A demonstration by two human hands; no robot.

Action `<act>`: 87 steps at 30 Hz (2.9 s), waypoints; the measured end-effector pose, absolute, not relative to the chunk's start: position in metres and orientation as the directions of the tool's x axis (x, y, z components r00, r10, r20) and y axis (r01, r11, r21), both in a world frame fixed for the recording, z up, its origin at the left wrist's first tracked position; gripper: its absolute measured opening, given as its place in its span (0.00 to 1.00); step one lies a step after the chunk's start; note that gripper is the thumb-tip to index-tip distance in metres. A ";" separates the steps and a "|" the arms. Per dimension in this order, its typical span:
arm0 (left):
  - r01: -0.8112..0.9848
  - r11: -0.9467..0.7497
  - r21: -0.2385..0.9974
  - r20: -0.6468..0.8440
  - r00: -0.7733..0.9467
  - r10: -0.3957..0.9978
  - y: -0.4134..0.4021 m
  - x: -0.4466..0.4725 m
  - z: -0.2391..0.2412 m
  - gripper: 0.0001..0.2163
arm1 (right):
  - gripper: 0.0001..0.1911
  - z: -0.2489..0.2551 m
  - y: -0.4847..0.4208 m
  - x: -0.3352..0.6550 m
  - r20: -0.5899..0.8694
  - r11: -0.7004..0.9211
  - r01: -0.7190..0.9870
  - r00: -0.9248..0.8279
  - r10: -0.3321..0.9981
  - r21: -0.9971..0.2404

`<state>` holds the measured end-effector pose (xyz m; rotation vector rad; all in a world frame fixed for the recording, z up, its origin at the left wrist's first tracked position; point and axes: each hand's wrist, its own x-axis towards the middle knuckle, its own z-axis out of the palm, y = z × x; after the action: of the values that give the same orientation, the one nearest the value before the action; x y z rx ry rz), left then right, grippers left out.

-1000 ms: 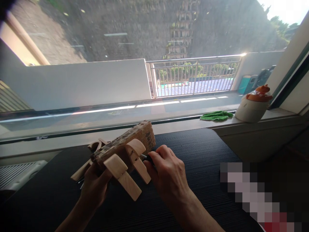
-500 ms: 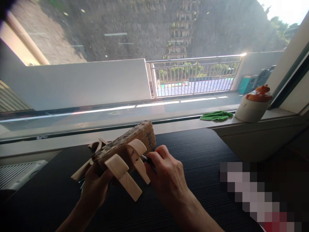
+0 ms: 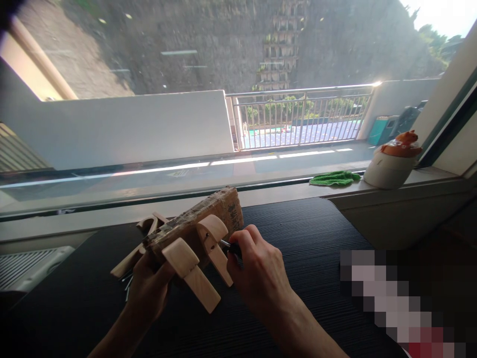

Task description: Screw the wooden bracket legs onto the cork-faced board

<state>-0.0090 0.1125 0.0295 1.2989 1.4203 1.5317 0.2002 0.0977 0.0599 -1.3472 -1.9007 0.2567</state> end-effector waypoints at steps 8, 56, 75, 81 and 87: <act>0.110 -0.183 0.977 0.207 -0.284 0.936 0.112 -0.011 0.032 0.15 | 0.09 0.060 0.097 0.203 0.485 0.462 0.741 -0.210 0.849 -0.488; 0.123 -0.162 0.979 0.194 -0.317 0.929 0.113 -0.013 0.030 0.16 | 0.11 0.058 0.096 0.198 0.489 0.449 0.663 -0.142 0.861 -0.599; 0.134 -0.139 0.981 0.177 -0.327 0.928 0.112 -0.011 0.031 0.14 | 0.09 0.060 0.095 0.200 0.505 0.483 0.644 -0.170 0.846 -0.593; 0.117 -0.139 0.983 0.170 -0.324 0.931 0.111 -0.014 0.029 0.13 | 0.10 0.065 0.095 0.207 0.525 0.482 0.707 -0.182 0.831 -0.517; 0.097 -0.164 0.982 0.185 -0.290 0.939 0.112 -0.012 0.028 0.13 | 0.11 0.065 0.095 0.204 0.433 0.444 0.695 -0.208 0.877 -0.566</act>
<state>-0.0119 0.1124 0.0284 1.2377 1.3977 1.5343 0.2036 0.0948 0.0652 -1.3175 -1.9721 0.3209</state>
